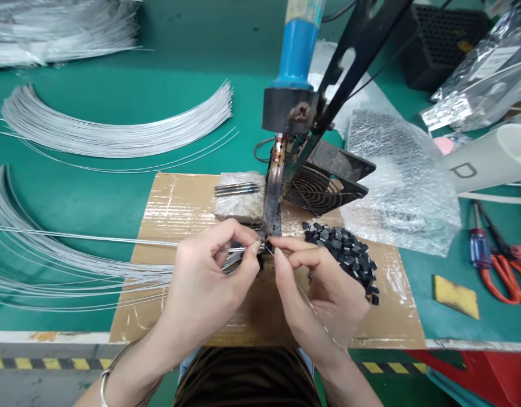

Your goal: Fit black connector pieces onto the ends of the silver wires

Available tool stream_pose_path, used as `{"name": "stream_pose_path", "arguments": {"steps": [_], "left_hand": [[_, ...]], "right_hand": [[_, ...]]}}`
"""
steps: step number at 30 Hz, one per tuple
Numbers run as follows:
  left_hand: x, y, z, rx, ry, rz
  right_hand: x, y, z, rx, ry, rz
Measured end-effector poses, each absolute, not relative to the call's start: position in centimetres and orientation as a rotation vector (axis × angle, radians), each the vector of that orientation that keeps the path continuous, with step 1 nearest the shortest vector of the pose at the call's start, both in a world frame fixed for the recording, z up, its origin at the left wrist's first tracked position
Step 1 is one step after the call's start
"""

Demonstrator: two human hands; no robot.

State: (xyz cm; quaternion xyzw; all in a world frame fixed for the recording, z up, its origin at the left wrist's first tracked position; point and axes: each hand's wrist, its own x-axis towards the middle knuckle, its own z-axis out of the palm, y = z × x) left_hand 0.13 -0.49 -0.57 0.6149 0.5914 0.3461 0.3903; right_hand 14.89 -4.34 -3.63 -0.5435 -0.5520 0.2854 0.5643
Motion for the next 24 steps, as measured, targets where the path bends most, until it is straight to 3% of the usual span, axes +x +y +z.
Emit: {"name": "stream_pose_path", "arguments": {"steps": [9,16,24], "left_hand": [[-1.7,-2.4,-3.1,2.389,1.585,1.027],[-2.2,-3.1,-5.1,2.228,1.591,1.068],[-5.1,-0.2,-2.6,2.136,1.728,1.025]], "right_hand": [[21.8,-5.1,-3.5,-1.665,-0.987,0.373],[26.7,-7.5,-5.1,-1.869,-0.893,0.608],[24.2,-6.5,-6.4,-1.770,-0.909,0.702]]}}
